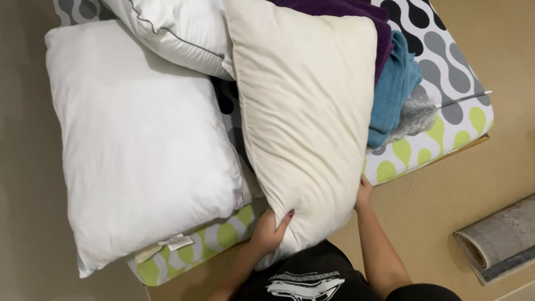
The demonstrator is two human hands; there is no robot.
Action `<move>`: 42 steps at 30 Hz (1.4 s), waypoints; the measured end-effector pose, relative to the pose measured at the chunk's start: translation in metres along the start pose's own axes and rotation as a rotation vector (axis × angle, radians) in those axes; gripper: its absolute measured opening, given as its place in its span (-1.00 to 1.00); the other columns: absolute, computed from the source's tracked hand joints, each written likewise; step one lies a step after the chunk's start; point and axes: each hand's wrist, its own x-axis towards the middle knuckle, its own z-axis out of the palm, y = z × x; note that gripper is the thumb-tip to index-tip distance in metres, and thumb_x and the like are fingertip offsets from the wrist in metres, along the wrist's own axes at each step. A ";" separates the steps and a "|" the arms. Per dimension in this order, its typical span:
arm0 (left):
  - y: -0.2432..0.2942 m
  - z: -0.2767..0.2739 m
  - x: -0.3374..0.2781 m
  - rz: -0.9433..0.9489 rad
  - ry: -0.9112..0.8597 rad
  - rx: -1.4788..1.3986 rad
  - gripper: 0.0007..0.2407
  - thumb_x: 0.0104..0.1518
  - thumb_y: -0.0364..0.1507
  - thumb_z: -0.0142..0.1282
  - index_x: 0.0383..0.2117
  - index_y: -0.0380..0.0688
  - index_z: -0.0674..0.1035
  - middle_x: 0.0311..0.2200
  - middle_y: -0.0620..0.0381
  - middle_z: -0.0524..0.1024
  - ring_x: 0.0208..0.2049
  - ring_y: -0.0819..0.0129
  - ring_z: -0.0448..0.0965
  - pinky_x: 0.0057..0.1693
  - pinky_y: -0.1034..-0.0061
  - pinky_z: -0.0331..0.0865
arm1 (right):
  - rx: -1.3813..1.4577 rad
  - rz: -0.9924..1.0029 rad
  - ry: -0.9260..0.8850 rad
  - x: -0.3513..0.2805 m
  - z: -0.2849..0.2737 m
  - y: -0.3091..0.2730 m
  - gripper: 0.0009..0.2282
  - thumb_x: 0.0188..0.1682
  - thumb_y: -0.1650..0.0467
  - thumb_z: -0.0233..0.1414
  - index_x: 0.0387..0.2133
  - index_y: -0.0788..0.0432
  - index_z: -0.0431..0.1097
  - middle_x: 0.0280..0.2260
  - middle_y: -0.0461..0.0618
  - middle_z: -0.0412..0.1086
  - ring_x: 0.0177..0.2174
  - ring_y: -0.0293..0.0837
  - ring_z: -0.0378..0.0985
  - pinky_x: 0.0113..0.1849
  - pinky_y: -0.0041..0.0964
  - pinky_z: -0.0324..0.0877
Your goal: The person arranges several pillows on a bed with a patterned sheet, moving them into a neat row. They then use a feather duster to clean the surface of the pillows, brushing them repeatedly.
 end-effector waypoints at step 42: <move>0.056 -0.011 0.124 -0.485 0.541 0.450 -0.43 0.33 -0.25 -0.04 0.34 -0.44 0.14 0.24 -0.45 0.26 0.22 -0.27 0.29 0.26 0.03 0.17 | -0.517 -0.216 -0.946 0.189 0.014 -0.197 -0.61 0.14 0.28 0.01 0.15 0.26 0.40 -0.08 0.11 0.51 -0.17 -0.09 0.53 -0.10 -0.23 0.46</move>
